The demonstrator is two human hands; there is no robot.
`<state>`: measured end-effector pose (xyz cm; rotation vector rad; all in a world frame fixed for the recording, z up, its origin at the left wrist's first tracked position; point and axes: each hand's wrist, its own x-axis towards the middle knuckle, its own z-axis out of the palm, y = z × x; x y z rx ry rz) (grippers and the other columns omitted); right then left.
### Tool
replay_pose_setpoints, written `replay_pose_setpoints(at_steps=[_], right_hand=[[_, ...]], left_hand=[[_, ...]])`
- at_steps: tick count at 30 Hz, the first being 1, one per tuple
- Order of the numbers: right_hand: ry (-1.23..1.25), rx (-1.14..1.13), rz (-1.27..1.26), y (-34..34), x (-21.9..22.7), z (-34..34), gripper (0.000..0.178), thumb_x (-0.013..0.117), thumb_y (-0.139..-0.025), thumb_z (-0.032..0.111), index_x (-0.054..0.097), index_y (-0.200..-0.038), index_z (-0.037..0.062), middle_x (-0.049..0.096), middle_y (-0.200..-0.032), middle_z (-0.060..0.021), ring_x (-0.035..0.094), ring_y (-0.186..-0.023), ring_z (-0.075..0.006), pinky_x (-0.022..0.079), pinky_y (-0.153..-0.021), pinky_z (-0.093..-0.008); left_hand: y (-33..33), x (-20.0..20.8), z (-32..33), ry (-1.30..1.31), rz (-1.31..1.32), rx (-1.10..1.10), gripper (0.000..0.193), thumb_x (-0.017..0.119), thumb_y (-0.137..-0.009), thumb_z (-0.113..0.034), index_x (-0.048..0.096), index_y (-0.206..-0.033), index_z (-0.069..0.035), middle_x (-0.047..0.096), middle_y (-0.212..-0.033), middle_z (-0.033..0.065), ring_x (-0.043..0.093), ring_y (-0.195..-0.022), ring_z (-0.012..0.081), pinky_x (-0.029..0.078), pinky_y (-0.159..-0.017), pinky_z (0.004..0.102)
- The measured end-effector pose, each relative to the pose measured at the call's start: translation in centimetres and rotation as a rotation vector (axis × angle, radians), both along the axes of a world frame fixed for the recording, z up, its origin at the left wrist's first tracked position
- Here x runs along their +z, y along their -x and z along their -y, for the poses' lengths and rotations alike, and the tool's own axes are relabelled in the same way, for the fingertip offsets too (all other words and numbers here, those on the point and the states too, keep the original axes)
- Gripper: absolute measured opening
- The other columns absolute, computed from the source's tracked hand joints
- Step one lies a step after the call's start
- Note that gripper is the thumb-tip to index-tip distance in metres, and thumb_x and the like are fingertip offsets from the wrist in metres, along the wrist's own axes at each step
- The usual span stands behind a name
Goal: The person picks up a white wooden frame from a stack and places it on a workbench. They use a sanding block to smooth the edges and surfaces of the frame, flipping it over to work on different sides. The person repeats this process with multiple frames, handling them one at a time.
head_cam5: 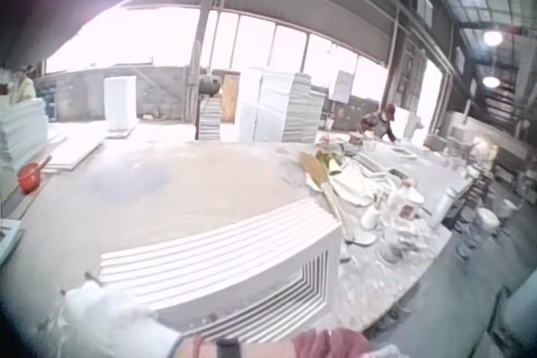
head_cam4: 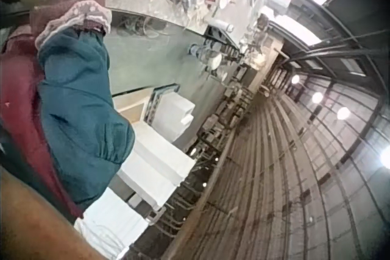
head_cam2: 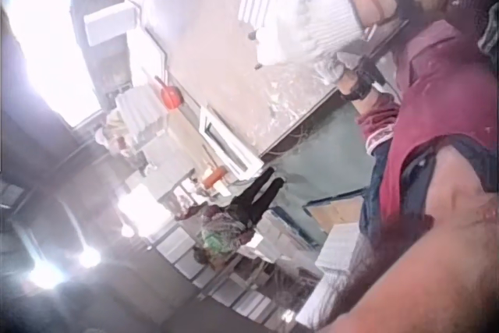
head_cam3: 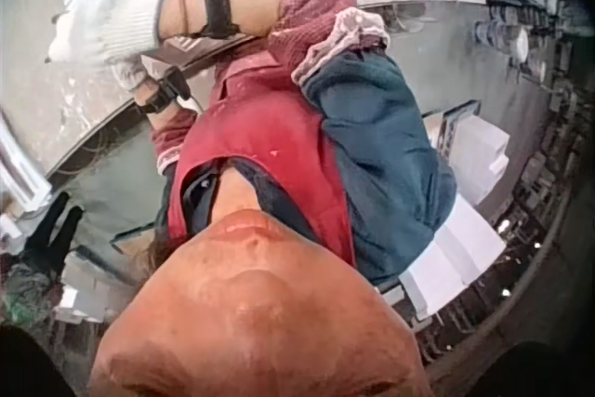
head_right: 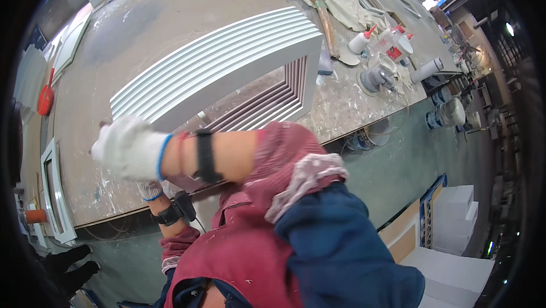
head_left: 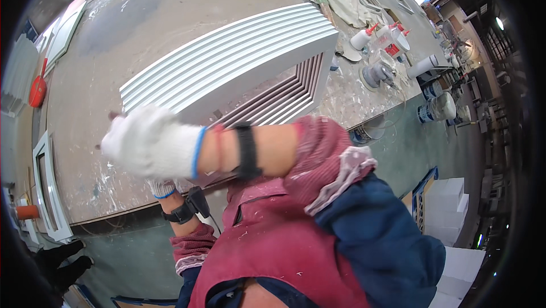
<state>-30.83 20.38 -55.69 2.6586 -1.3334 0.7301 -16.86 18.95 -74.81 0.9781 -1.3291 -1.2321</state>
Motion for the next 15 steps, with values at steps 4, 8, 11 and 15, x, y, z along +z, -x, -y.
replay_pose_setpoints(at_steps=[4,8,11,15], right_hand=[[0.475,-0.280,-0.358,14.7,-1.9,0.3,0.007,0.056,-0.077,0.011,0.059,-0.082,0.0065,0.059,-0.069,-0.0108,0.062,-0.064,-0.0266,0.053,-0.061,-0.0376],[0.027,-0.952,-0.487,32.5,-1.0,-1.6,0.014,0.050,-0.086,0.012,0.061,-0.093,0.0056,0.064,-0.082,-0.0134,0.066,-0.075,-0.0264,0.054,-0.059,-0.0402],[-0.164,-0.887,-0.433,23.1,0.5,0.1,0.015,0.052,-0.084,0.012,0.060,-0.096,0.0056,0.060,-0.087,-0.0104,0.063,-0.076,-0.0234,0.053,-0.062,-0.0358],[0.378,-0.047,-0.020,3.9,-1.5,0.6,0.009,0.057,-0.074,0.014,0.060,-0.080,0.0069,0.060,-0.066,-0.0135,0.063,-0.059,-0.0282,0.052,-0.055,-0.0380]], left_hand=[[-2.4,-3.3,-0.3,0.017,0.156,0.045,0.043,0.061,-0.068,0.004,0.059,-0.110,0.003,0.064,-0.089,0.0097,0.061,-0.074,0.0170,0.049,-0.060,0.0262],[0.3,0.2,-1.1,-0.066,-0.018,-0.058,0.045,0.067,-0.070,0.002,0.055,-0.113,0.003,0.063,-0.086,0.0085,0.060,-0.071,0.0155,0.048,-0.058,0.0246],[-0.4,0.7,-1.0,-0.079,-0.121,-0.098,0.037,0.064,-0.072,-0.002,0.059,-0.109,0.003,0.064,-0.091,0.0095,0.061,-0.078,0.0174,0.049,-0.063,0.0266],[2.5,5.4,-1.1,0.049,-0.232,0.008,0.064,0.073,-0.059,0.007,0.050,-0.118,0.003,0.063,-0.086,0.0078,0.063,-0.071,0.0160,0.052,-0.058,0.0248]])
